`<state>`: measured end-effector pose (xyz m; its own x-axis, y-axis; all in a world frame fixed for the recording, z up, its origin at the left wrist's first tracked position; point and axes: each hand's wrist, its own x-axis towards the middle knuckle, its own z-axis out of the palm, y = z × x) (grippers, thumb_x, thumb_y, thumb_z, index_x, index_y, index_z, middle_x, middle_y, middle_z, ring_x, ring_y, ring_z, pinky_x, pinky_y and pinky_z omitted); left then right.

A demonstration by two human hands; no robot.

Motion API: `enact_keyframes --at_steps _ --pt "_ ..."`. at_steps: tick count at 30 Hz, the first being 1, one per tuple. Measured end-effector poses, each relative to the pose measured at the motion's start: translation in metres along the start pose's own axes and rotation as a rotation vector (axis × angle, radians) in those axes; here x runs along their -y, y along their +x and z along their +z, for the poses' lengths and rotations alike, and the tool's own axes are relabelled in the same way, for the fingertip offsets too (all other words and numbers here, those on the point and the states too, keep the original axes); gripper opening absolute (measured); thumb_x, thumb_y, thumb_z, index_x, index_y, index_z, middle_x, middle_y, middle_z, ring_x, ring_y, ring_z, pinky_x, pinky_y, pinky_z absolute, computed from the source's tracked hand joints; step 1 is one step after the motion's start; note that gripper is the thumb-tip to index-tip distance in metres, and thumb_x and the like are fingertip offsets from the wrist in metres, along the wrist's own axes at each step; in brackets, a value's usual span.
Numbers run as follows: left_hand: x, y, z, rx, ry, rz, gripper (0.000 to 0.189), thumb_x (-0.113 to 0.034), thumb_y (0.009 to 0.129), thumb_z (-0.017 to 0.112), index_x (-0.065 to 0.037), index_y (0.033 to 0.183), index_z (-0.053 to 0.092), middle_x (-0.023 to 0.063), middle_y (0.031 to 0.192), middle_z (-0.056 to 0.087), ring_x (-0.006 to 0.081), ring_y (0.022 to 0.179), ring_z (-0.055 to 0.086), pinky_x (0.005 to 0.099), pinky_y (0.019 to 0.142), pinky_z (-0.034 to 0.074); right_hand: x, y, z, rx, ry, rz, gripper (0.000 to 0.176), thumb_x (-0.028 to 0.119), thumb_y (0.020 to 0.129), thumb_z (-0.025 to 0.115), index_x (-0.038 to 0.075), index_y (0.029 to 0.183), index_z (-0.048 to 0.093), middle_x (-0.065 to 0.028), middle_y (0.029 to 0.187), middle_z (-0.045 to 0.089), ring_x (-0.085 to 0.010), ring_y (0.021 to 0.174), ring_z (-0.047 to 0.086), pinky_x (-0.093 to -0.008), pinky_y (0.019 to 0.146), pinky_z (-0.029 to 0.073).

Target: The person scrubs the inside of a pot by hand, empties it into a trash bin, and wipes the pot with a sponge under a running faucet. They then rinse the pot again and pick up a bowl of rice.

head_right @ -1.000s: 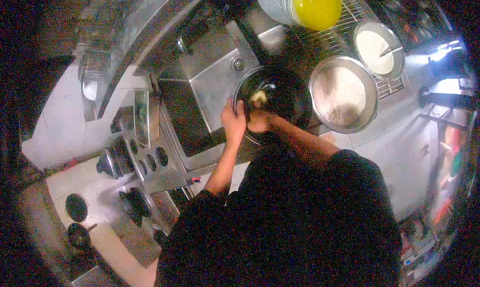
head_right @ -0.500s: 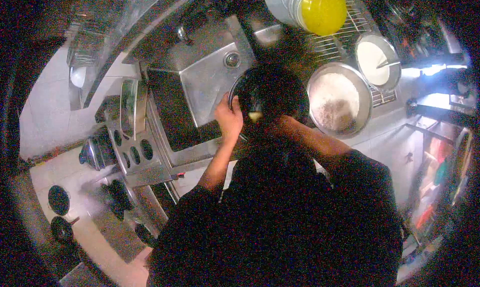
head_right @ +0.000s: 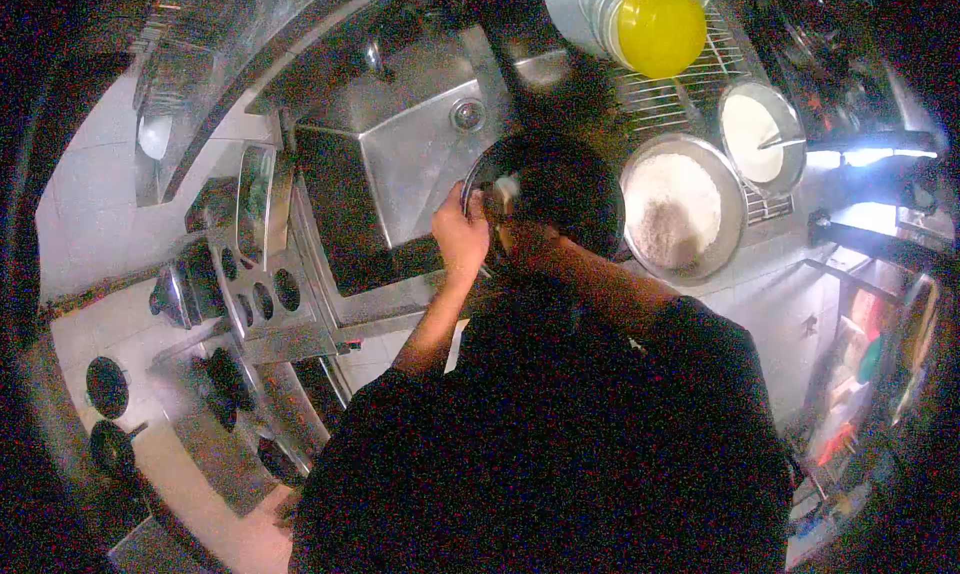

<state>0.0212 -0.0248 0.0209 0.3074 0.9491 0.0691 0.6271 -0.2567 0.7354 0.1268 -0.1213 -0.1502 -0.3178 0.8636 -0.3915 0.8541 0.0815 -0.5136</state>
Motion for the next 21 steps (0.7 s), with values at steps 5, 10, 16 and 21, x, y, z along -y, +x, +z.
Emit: enact_keyframes --at_steps 5,10,16,21 --pt "0.007 0.002 -0.001 0.042 0.016 0.015 0.02 -0.014 0.091 0.06 0.001 0.102 0.066 0.0249 0.08 0.066 0.0444 0.073 0.065 0.0478 0.067 0.049 -0.03 -0.018 -0.06 -0.269 -0.065 0.082 0.04 0.019 0.09 0.051 0.002 0.126 0.062 -0.0174 0.134 0.058 -0.0281 0.122 0.054 -0.0459 0.096 0.048" --pt "0.008 0.001 0.003 -0.021 -0.045 -0.001 0.016 -0.014 0.09 0.061 -0.002 0.099 0.067 0.0234 0.075 0.065 0.0441 0.07 0.064 0.0491 0.065 0.049 -0.048 -0.056 -0.026 -0.052 -0.422 0.09 0.042 0.019 0.091 0.052 0.006 0.13 0.062 -0.0137 0.137 0.058 -0.0267 0.124 0.053 -0.0458 0.093 0.05" --pt "0.004 -0.002 0.004 -0.077 0.005 0.036 0.012 -0.015 0.09 0.061 -0.005 0.095 0.067 0.0223 0.069 0.063 0.0439 0.066 0.062 0.0503 0.061 0.046 -0.025 -0.036 -0.011 0.383 -0.439 0.112 0.042 0.036 0.091 0.055 0.015 0.126 0.064 -0.0081 0.128 0.063 -0.0303 0.118 0.057 -0.0431 0.102 0.045" --pt "-0.001 -0.002 0.0 -0.019 0.055 -0.059 0.012 -0.015 0.09 0.061 -0.005 0.094 0.066 0.0223 0.071 0.063 0.044 0.067 0.062 0.0503 0.061 0.046 -0.04 0.021 0.018 0.124 -0.032 -0.336 0.019 0.023 0.087 0.056 0.011 0.092 0.07 -0.0061 0.107 0.07 -0.0218 0.095 0.064 -0.0425 0.079 0.052"
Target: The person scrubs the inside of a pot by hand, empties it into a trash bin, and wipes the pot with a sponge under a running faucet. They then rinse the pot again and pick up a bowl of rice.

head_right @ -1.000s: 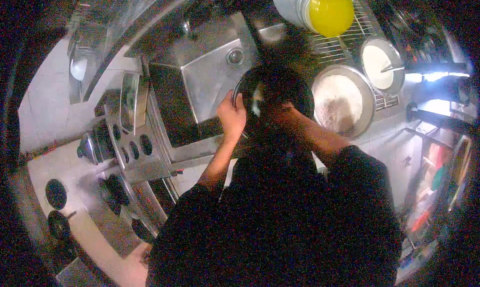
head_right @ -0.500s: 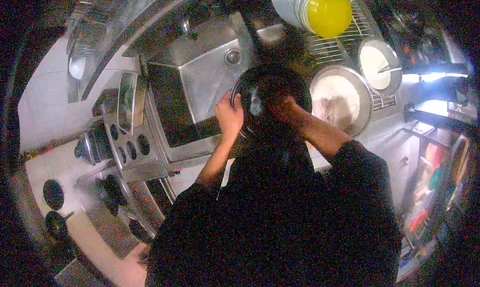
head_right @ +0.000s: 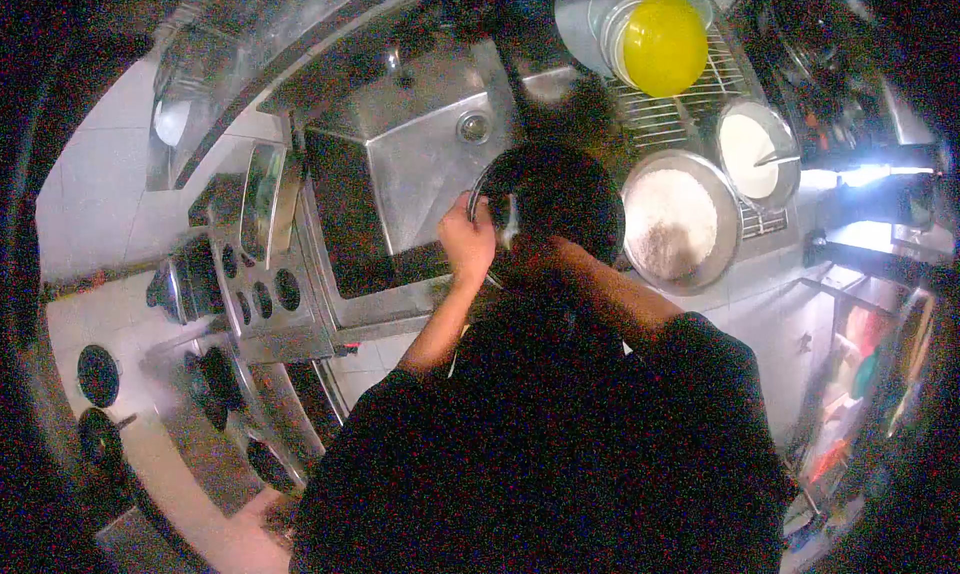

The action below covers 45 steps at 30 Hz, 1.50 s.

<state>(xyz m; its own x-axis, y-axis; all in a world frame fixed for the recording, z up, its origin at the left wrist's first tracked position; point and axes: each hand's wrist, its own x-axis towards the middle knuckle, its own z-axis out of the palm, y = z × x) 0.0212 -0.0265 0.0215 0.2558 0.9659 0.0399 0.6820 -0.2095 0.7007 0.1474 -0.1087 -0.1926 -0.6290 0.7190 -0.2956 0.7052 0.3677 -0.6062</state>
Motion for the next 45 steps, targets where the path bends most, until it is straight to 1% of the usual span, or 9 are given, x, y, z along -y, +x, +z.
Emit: enact_keyframes --at_steps 3,10,21,31,34,35,36,39,45 --pt "0.002 -0.002 0.001 -0.039 -0.081 0.059 0.012 -0.014 0.09 0.061 -0.004 0.095 0.067 0.0229 0.075 0.064 0.0442 0.07 0.063 0.0501 0.063 0.047 -0.004 0.025 0.008 -0.205 0.106 0.0 0.018 0.023 0.088 0.055 0.011 0.092 0.067 -0.0077 0.1 0.07 -0.0241 0.088 0.065 -0.0423 0.077 0.052" --pt "0.008 -0.003 0.004 -0.038 0.031 0.012 0.015 -0.014 0.091 0.059 -0.003 0.099 0.066 0.024 0.083 0.067 0.0458 0.079 0.064 0.0514 0.07 0.05 0.079 -0.056 -0.108 0.298 0.089 0.303 0.036 0.022 0.092 0.052 0.011 0.125 0.062 -0.013 0.119 0.067 -0.0271 0.108 0.064 -0.0434 0.097 0.048" --pt "0.013 -0.003 0.005 -0.053 -0.025 0.079 0.016 -0.014 0.091 0.06 -0.002 0.097 0.066 0.0252 0.083 0.066 0.0469 0.078 0.063 0.052 0.069 0.049 0.005 -0.049 -0.013 -0.468 -0.982 0.358 0.037 0.023 0.095 0.049 0.006 0.125 0.062 -0.0128 0.122 0.063 -0.0315 0.11 0.06 -0.0436 0.098 0.046" --pt "0.006 -0.005 0.005 -0.103 -0.086 0.04 0.019 -0.015 0.091 0.062 0.0 0.1 0.068 0.0239 0.088 0.068 0.0438 0.083 0.066 0.0464 0.074 0.051 0.048 -0.028 -0.035 0.108 -0.408 0.237 0.026 0.023 0.093 0.055 0.005 0.106 0.067 -0.006 0.092 0.069 -0.0282 0.083 0.065 -0.0403 0.076 0.051" --pt "0.016 -0.003 0.012 -0.138 -0.303 0.074 0.026 -0.02 0.093 0.062 0.001 0.106 0.069 0.0218 0.089 0.07 0.0345 0.086 0.07 0.0401 0.079 0.051 0.056 -0.003 -0.077 -0.114 -0.357 0.101 0.024 0.023 0.092 0.057 0.004 0.1 0.069 -0.0039 0.083 0.071 -0.0272 0.075 0.066 -0.0393 0.069 0.053" --pt "0.013 -0.001 0.01 -0.079 -0.318 0.06 0.027 -0.022 0.096 0.06 0.002 0.106 0.068 0.0213 0.087 0.069 0.0307 0.084 0.069 0.0391 0.078 0.051 0.053 -0.004 -0.108 -0.428 0.299 -0.099 0.021 0.021 0.092 0.059 0.002 0.096 0.067 -0.002 0.072 0.069 -0.0261 0.067 0.064 -0.0386 0.067 0.052" --pt "0.013 -0.001 0.007 -0.019 -0.33 0.042 0.03 -0.025 0.099 0.058 0.002 0.105 0.068 0.0207 0.085 0.069 0.0268 0.081 0.068 0.0381 0.077 0.051 0.06 -0.01 -0.135 -0.428 0.299 -0.1 0.021 0.021 0.092 0.059 0.002 0.096 0.067 -0.002 0.072 0.069 -0.0261 0.067 0.064 -0.0386 0.067 0.052" --pt "0.019 0.001 0.011 0.051 -0.337 -0.055 0.038 -0.031 0.104 0.049 0.003 0.102 0.065 0.0136 0.082 0.066 0.0213 0.075 0.059 0.0355 0.074 0.049 0.074 -0.022 -0.155 -0.823 0.791 0.291 0.015 0.014 0.09 0.061 0.0 0.095 0.066 -0.0069 0.076 0.067 -0.0275 0.072 0.065 -0.0406 0.071 0.052" --pt "0.033 0.005 0.021 0.029 -0.366 -0.142 0.036 -0.029 0.102 0.054 0.004 0.109 0.067 0.0187 0.088 0.07 0.0194 0.082 0.064 0.0344 0.079 0.05 0.089 -0.042 -0.133 -0.419 0.64 0.009 0.042 0.017 0.085 0.066 0.001 0.122 0.055 -0.0091 0.093 0.067 -0.0159 0.086 0.061 -0.0358 0.08 0.051"
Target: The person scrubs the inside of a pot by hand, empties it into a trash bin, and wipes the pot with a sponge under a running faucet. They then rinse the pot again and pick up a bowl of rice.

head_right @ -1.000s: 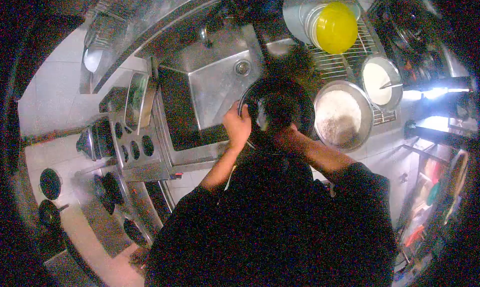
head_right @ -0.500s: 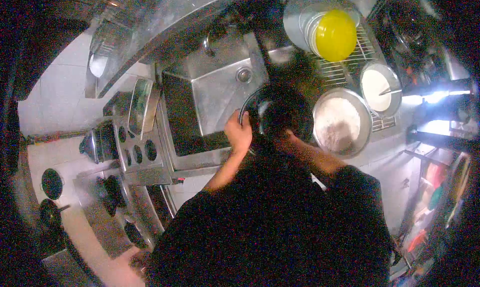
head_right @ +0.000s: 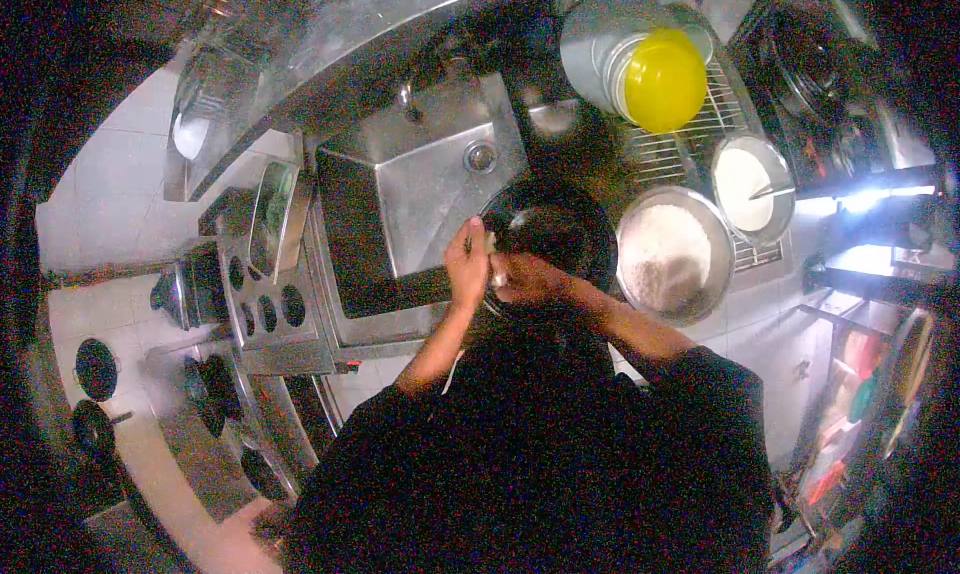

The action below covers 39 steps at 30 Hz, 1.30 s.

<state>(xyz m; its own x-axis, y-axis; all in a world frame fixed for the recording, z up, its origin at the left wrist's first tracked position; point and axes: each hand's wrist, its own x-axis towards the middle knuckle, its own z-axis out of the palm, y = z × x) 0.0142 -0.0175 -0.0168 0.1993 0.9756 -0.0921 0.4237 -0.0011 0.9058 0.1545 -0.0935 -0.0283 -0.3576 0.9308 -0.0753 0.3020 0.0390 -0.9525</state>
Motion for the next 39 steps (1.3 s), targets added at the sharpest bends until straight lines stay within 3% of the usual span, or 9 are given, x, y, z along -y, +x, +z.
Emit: enact_keyframes --at_steps 5,6,9,12,15,20,24,35,39 --pt "-0.005 0.0 0.007 -0.035 -0.104 0.113 0.041 -0.035 0.103 0.052 0.003 0.103 0.068 0.0078 0.088 0.071 0.0176 0.085 0.062 0.0342 0.082 0.049 -0.053 0.024 0.006 -0.077 0.179 0.274 0.033 0.016 0.087 0.061 -0.001 0.114 0.057 -0.0132 0.095 0.066 -0.0311 0.084 0.065 -0.0368 0.079 0.052" --pt "-0.006 0.003 0.005 -0.043 -0.105 0.112 0.041 -0.035 0.103 0.052 0.003 0.103 0.068 0.0078 0.088 0.071 0.0176 0.085 0.062 0.0342 0.082 0.049 -0.098 0.03 0.03 0.0 -0.41 0.018 0.029 0.016 0.088 0.059 -0.002 0.111 0.059 -0.0137 0.093 0.066 -0.0312 0.083 0.065 -0.0379 0.078 0.052" --pt "-0.015 0.005 0.0 -0.021 0.062 0.131 0.037 -0.031 0.1 0.057 0.004 0.108 0.069 0.0196 0.093 0.073 0.0227 0.088 0.068 0.0354 0.084 0.05 -0.047 0.0 0.011 0.196 -0.179 -0.048 0.02 0.014 0.09 0.055 -0.003 0.098 0.062 -0.0161 0.087 0.064 -0.0317 0.078 0.064 -0.0412 0.075 0.052" --pt "-0.026 0.001 -0.002 0.015 0.063 0.093 0.038 -0.032 0.101 0.055 0.003 0.105 0.07 0.0216 0.09 0.072 0.0285 0.084 0.069 0.0393 0.081 0.051 -0.043 0.026 0.0 0.47 -0.908 -0.256 0.017 0.015 0.087 0.055 0.001 0.088 0.064 -0.0167 0.08 0.063 -0.032 0.075 0.063 -0.0448 0.07 0.051" --pt "-0.039 -0.002 -0.002 0.061 0.003 -0.019 0.038 -0.032 0.102 0.054 0.003 0.099 0.069 0.0218 0.078 0.068 0.0298 0.074 0.068 0.0414 0.072 0.05 -0.036 0.015 -0.005 -0.024 -0.041 0.043 0.015 0.014 0.084 0.056 0.001 0.079 0.062 -0.0151 0.072 0.061 -0.0302 0.068 0.06 -0.0433 0.067 0.049" --pt "-0.032 0.002 0.002 -0.037 0.021 0.141 0.041 -0.032 0.102 0.053 0.006 0.096 0.067 0.022 0.075 0.065 0.0285 0.068 0.065 0.0425 0.07 0.049 -0.04 0.024 -0.009 0.09 -0.546 -0.022 0.016 0.014 0.083 0.059 0.001 0.085 0.067 -0.0097 0.071 0.063 -0.0226 0.069 0.061 -0.0373 0.067 0.049" --pt "-0.024 0.001 0.002 -0.032 0.005 0.065 0.042 -0.033 0.101 0.056 0.006 0.1 0.069 0.0221 0.086 0.07 0.0288 0.078 0.065 0.04 0.078 0.049 -0.022 0.017 -0.019 0.0 0.288 0.27 0.019 0.014 0.084 0.066 -0.001 0.096 0.071 -0.0061 0.088 0.074 -0.0111 0.08 0.065 -0.0318 0.074 0.051" --pt "-0.013 0.007 -0.001 0.09 0.061 0.037 0.025 -0.023 0.096 0.064 0.002 0.089 0.067 0.0087 0.061 0.056 0.0147 0.056 0.049 0.0333 0.058 0.043 -0.021 0.01 0.038 -0.314 0.073 -0.111 0.046 0.003 0.08 0.061 0.001 0.126 0.058 -0.0129 0.109 0.066 -0.0196 0.098 0.063 -0.036 0.086 0.049" --pt "-0.031 0.004 -0.002 0.088 0.174 0.135 0.024 -0.021 0.096 0.061 0.001 0.091 0.066 0.0175 0.071 0.064 0.0282 0.062 0.061 0.039 0.063 0.046 -0.001 0.0 0.025 -0.138 0.102 0.345 0.038 0.012 0.085 0.058 0.003 0.121 0.059 -0.0143 0.101 0.064 -0.0183 0.095 0.061 -0.0371 0.084 0.047"
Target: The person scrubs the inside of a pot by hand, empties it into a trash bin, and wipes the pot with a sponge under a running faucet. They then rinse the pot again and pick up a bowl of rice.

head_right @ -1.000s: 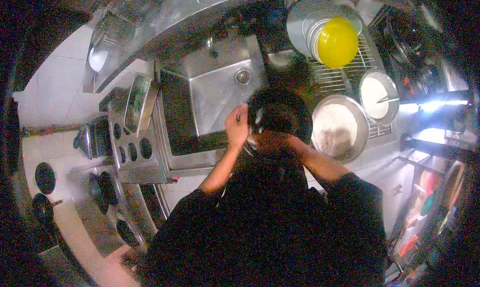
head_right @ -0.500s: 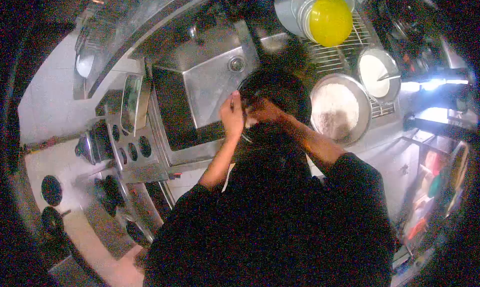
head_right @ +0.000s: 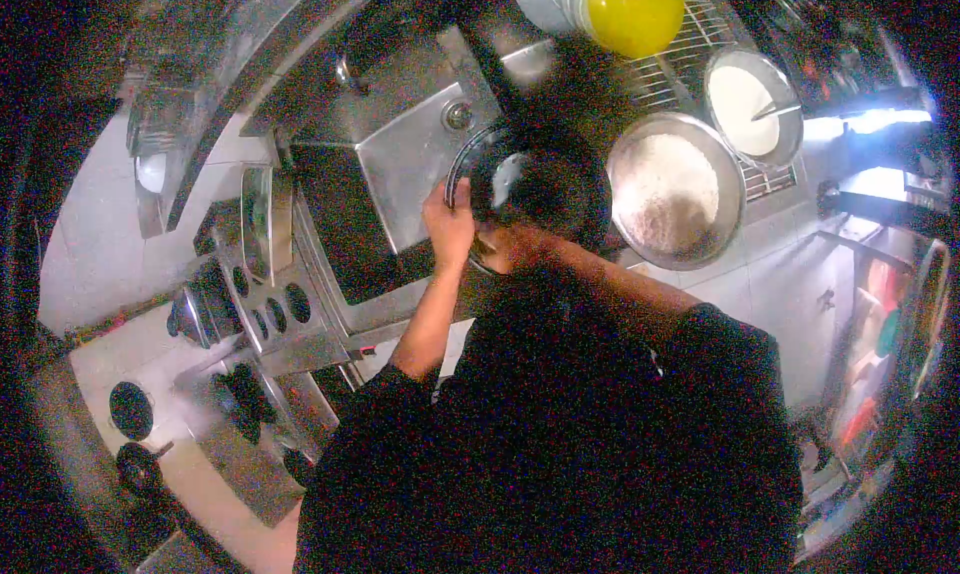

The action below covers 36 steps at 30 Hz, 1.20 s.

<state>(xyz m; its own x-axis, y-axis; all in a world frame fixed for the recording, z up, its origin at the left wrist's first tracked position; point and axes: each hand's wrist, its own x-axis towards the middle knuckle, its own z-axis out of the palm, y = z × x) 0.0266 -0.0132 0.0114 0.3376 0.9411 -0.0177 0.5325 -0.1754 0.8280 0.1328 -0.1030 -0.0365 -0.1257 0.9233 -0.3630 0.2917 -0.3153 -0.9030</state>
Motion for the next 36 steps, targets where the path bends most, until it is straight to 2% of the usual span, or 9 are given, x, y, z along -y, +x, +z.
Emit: enact_keyframes --at_steps 2,7,10,15,18,23,26,31,36 --pt "0.001 0.004 0.001 -0.016 0.07 0.046 0.023 -0.021 0.096 0.06 0.001 0.091 0.066 0.0199 0.074 0.066 0.0325 0.065 0.063 0.0406 0.064 0.047 0.043 -0.025 -0.041 0.416 -0.046 -0.139 0.039 0.016 0.086 0.056 0.002 0.123 0.057 -0.0146 0.096 0.064 -0.0191 0.093 0.062 -0.037 0.084 0.046" --pt "-0.007 0.004 0.002 0.056 0.058 -0.192 0.027 -0.025 0.098 0.06 0.001 0.1 0.068 0.0143 0.077 0.069 0.022 0.07 0.063 0.0372 0.071 0.049 -0.039 0.019 0.031 -0.057 0.137 -0.22 0.032 0.015 0.085 0.062 0.001 0.114 0.06 -0.015 0.099 0.068 -0.0193 0.087 0.063 -0.0388 0.081 0.048" --pt "0.005 0.003 0.007 -0.036 -0.175 -0.114 0.028 -0.025 0.098 0.06 0.002 0.1 0.068 0.0102 0.079 0.068 0.0157 0.072 0.06 0.034 0.069 0.048 -0.017 0.014 0.014 0.183 -0.27 -0.214 0.033 0.011 0.084 0.061 0.002 0.116 0.06 -0.0127 0.102 0.068 -0.0188 0.091 0.062 -0.0386 0.084 0.048" --pt "-0.007 0.0 0.004 0.023 -0.405 -0.25 0.043 -0.035 0.104 0.049 0.001 0.085 0.063 0.0 0.068 0.052 0.0107 0.067 0.046 0.0306 0.062 0.04 -0.052 0.041 -0.006 0.191 0.364 -0.688 0.019 0.021 0.087 0.061 0.002 0.092 0.063 -0.0162 0.088 0.062 -0.033 0.08 0.062 -0.0444 0.07 0.051" --pt "0.008 0.005 0.005 0.017 -0.273 -0.116 0.044 -0.037 0.104 0.049 -0.001 0.083 0.063 0.0007 0.068 0.052 0.009 0.059 0.043 0.0296 0.056 0.039 -0.002 0.038 -0.015 -0.253 0.069 -0.376 0.03 0.002 0.08 0.065 0.0 0.11 0.061 -0.0142 0.095 0.062 -0.0255 0.084 0.06 -0.0386 0.072 0.05" --pt "-0.011 0.005 -0.014 0.031 -0.704 -0.653 0.031 -0.026 0.097 0.066 0.0 0.114 0.063 0.005 0.086 0.066 0.0116 0.077 0.059 0.0281 0.067 0.047 0.005 0.004 -0.01 0.114 0.117 -0.501 0.035 0.023 0.094 0.056 0.008 0.126 0.058 -0.0006 0.111 0.06 -0.0134 0.1 0.055 -0.032 0.089 0.044" --pt "0.022 0.005 -0.005 0.015 -0.735 -0.416 0.017 -0.021 0.094 0.068 -0.009 0.107 0.069 0.0021 0.082 0.067 0.0092 0.062 0.058 0.0268 0.056 0.048 0.042 -0.011 -0.038 0.405 0.31 -0.222 0.061 0.018 0.087 0.061 0.002 0.143 0.044 -0.0073 0.103 0.064 -0.0113 0.092 0.055 -0.0344 0.082 0.046" --pt "0.026 0.02 -0.039 -0.237 -0.702 -0.382 0.03 0.007 0.084 0.06 -0.001 0.112 0.068 0.007 0.095 0.071 0.0146 0.078 0.065 0.0291 0.072 0.053 0.085 -0.032 -0.037 0.18 -0.411 -0.372 0.049 0.013 0.081 0.061 0.006 0.13 0.056 -0.0204 0.11 0.069 -0.0384 0.1 0.066 -0.0436 0.086 0.054" --pt "0.007 0.023 -0.083 -0.293 -0.619 -0.285 0.05 0.018 0.073 0.048 0.007 0.118 0.066 0.0093 0.104 0.071 0.015 0.09 0.065 0.027 0.085 0.05 0.108 -0.014 -0.016 0.326 -0.744 -0.139 0.039 0.019 0.085 0.063 0.007 0.122 0.06 -0.0194 0.109 0.068 -0.0352 0.101 0.066 -0.046 0.091 0.052"
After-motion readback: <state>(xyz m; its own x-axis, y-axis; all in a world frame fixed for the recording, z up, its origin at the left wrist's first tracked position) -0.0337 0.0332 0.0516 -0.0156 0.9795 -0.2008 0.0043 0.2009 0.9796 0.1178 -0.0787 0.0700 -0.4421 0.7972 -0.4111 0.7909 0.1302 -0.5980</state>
